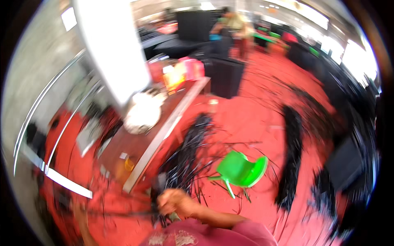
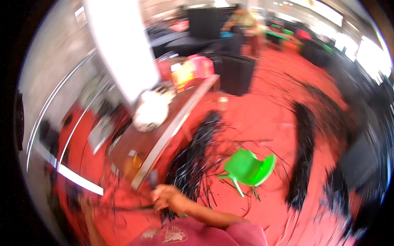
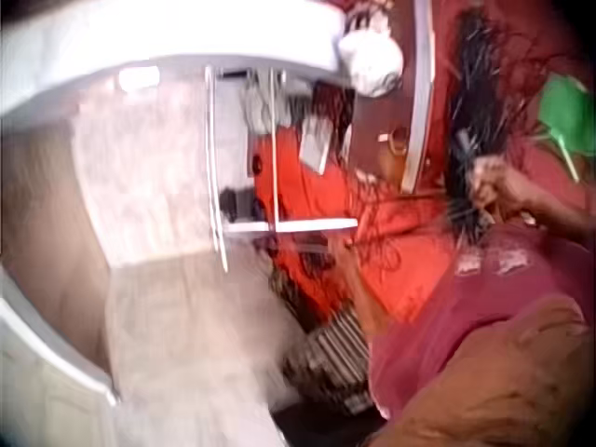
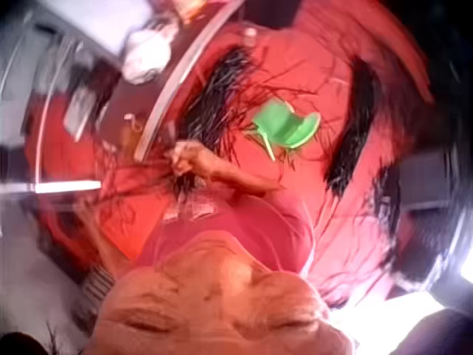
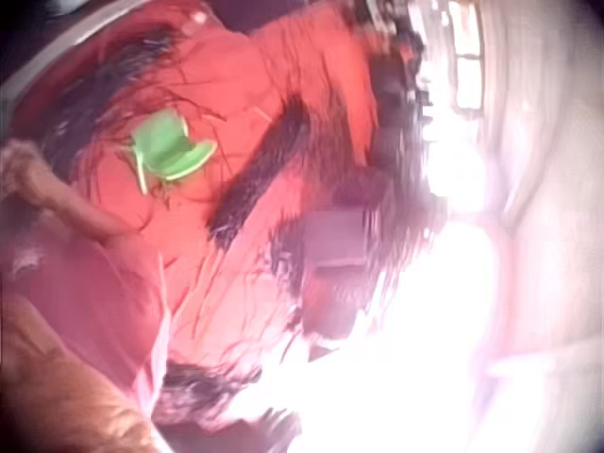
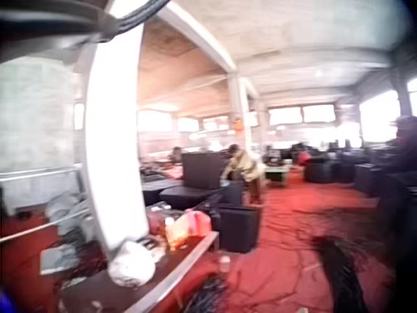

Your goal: The person sorts through a large pile of black strips on a red floor, picking them up and separating them by hand. The person occasionally interacts with a metal frame structure while continuing to organize the strips.

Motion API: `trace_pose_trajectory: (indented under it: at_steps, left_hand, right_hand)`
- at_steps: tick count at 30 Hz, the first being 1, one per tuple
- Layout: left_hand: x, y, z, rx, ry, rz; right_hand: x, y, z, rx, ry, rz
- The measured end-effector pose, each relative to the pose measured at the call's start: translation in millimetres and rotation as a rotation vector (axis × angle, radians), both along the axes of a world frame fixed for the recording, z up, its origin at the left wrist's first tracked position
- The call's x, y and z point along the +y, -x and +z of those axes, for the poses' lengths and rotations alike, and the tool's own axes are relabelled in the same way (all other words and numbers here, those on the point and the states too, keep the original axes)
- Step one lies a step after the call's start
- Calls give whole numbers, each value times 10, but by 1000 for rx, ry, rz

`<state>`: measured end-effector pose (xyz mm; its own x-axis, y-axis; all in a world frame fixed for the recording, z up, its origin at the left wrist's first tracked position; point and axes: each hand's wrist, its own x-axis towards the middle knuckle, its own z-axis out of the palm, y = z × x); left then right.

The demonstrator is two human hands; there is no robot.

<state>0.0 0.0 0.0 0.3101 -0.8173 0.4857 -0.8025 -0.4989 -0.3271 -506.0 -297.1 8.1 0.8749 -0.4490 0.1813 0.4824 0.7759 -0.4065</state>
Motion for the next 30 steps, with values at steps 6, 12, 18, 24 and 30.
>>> trace_pose_trajectory:
  at_steps: [6,12,18,24,30]
  left_hand:
    - [-960,496,160,69,400,-426]
    - [-556,175,369,276,291,-241]
    - [160,53,573,257,255,-175]
    - [1115,-1271,560,45,447,-316]
    - [1502,-1887,1593,-16,838,-148]
  right_hand:
    - [421,735,-58,45,94,-396]
    - [841,0,786,297,-83,-542]
    - [137,-87,954,236,-144,-588]
    - [105,-693,895,301,4,-890]
    - [557,-1584,789,362,106,-709]
